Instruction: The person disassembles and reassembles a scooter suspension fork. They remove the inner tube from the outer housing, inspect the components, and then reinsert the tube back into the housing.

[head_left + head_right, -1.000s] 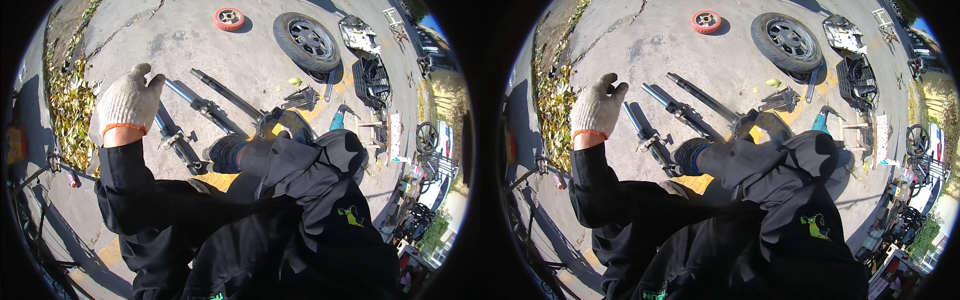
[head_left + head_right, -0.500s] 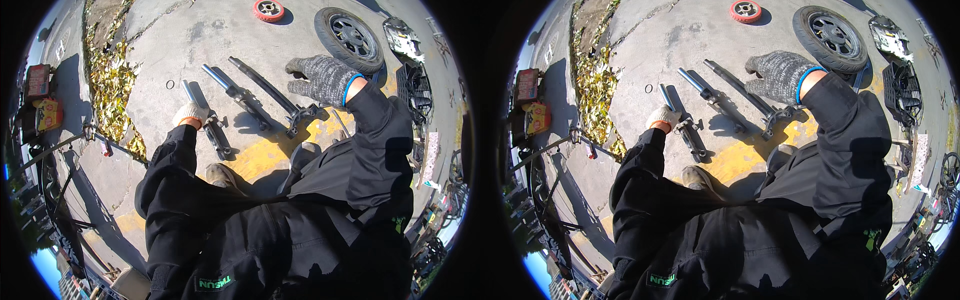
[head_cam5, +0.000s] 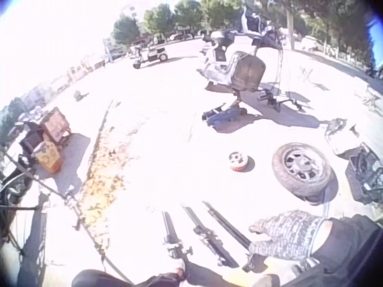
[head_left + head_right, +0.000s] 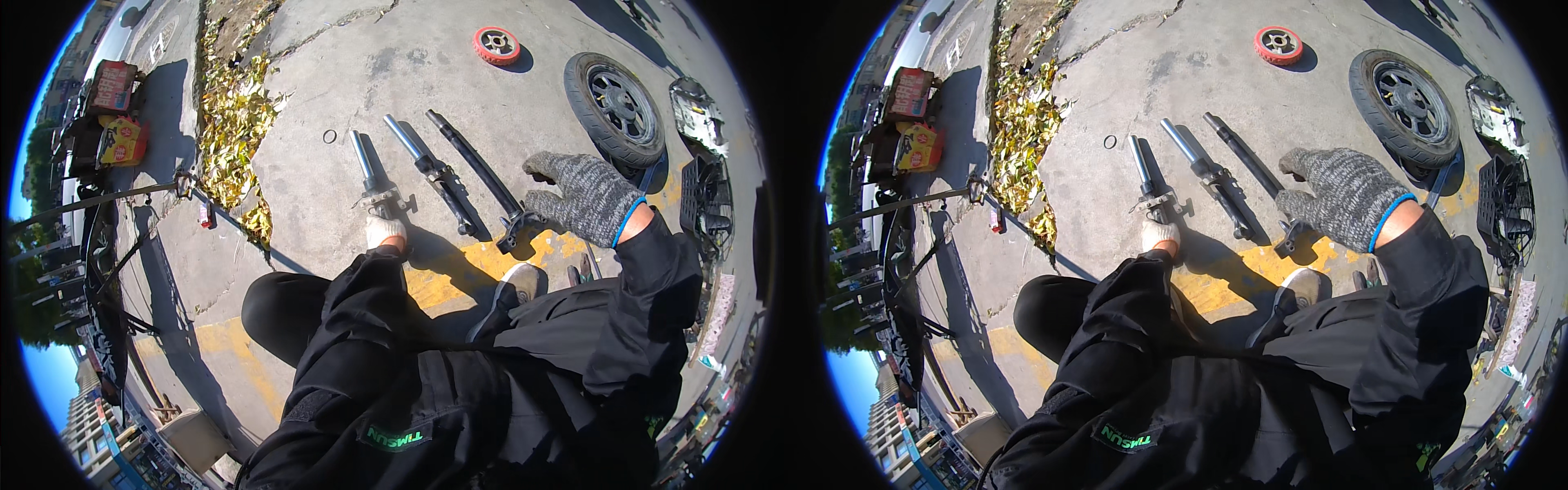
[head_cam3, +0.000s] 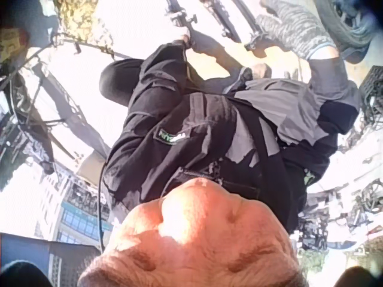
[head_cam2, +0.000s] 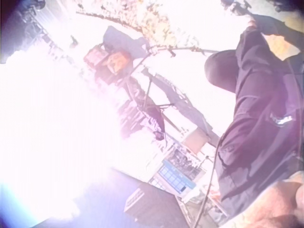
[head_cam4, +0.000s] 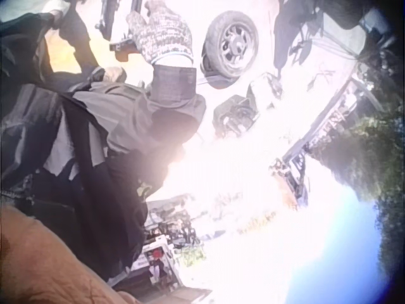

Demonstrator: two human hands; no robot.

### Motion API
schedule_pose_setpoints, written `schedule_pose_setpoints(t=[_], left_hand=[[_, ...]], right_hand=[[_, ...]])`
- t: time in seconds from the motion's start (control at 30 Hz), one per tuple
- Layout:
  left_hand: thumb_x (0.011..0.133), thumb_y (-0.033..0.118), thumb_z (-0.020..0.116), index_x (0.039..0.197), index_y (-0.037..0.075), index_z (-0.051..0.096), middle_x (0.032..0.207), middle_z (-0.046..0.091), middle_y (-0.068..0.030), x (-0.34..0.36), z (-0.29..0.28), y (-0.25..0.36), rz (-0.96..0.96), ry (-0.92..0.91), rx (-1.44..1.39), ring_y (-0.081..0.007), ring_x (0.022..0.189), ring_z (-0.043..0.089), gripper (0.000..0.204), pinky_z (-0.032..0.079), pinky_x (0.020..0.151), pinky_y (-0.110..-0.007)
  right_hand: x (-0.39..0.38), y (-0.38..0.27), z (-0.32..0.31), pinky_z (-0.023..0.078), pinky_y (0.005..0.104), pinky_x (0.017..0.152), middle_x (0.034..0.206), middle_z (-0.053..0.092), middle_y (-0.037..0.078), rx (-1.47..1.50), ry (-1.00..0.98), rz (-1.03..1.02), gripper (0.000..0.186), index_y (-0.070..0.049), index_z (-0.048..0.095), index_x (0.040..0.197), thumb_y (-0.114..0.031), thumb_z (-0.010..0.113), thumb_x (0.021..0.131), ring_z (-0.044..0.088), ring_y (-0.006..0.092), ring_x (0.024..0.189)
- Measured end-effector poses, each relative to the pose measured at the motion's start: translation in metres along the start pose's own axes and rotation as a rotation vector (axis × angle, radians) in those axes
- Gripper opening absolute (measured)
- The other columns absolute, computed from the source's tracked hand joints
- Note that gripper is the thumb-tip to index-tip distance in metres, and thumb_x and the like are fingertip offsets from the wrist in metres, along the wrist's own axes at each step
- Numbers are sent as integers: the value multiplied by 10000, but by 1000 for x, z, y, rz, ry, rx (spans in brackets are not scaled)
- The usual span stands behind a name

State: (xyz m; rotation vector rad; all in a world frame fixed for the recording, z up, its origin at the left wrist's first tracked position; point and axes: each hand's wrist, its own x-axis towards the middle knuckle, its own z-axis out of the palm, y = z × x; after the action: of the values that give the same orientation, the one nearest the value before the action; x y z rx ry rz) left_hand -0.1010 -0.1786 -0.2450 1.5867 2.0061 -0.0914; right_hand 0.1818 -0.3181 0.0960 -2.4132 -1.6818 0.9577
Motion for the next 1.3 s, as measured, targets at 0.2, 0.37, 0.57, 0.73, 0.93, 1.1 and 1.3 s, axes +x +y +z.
schedule_pose_setpoints(t=[0.2,0.37,0.57,0.73,0.93,1.1,1.3], left_hand=[[803,257,669,1041,-1,658,1026,693,-248,-11,8,44,155,-203,-177,-407,986,675,350,545,811,-425],[731,368,758,1060,-71,642,1023,695,-276,-22,9,43,211,-192,4,-390,999,683,561,556,844,-412],[703,449,804,1104,-41,628,1069,686,-262,-21,15,39,234,-203,64,-367,1015,681,657,561,844,-407],[682,404,796,1032,-18,655,1013,709,-228,-4,27,30,228,-241,38,-368,969,693,565,556,826,-404],[722,283,821,950,-31,692,815,707,-127,12,22,8,121,-391,-415,-223,694,674,409,531,643,-330],[839,174,777,1020,-4,634,815,661,-87,7,-7,6,-45,-691,-880,-201,666,643,292,530,581,-353],[933,222,680,1009,30,617,869,650,-86,-6,-27,10,-113,-963,-1142,-239,762,646,216,550,653,-368]], right_hand=[[0,-2,1,484,419,974,1214,644,208,-9,45,-63,503,-26,612,1243,-388,656,897,635,357,1097],[3,-5,3,481,425,975,1215,639,217,-18,-2,-46,505,-31,612,1245,-395,653,898,624,364,1115],[1,-5,-1,477,414,993,1234,637,206,-6,-22,14,519,-22,608,1255,-389,663,892,620,356,1127],[-5,-5,2,477,409,996,1254,629,200,12,-35,17,516,-28,610,1259,-390,662,895,611,349,1145],[3,-8,-3,478,416,990,1231,641,196,-30,-39,8,520,-42,600,1271,-405,642,901,622,356,1123],[25,-20,2,487,424,959,1190,653,214,-40,-68,-89,508,-41,604,1258,-393,632,894,635,366,1082],[38,-32,6,479,422,970,1202,649,218,-70,-56,-113,542,-22,590,1276,-414,611,902,624,368,1103]])
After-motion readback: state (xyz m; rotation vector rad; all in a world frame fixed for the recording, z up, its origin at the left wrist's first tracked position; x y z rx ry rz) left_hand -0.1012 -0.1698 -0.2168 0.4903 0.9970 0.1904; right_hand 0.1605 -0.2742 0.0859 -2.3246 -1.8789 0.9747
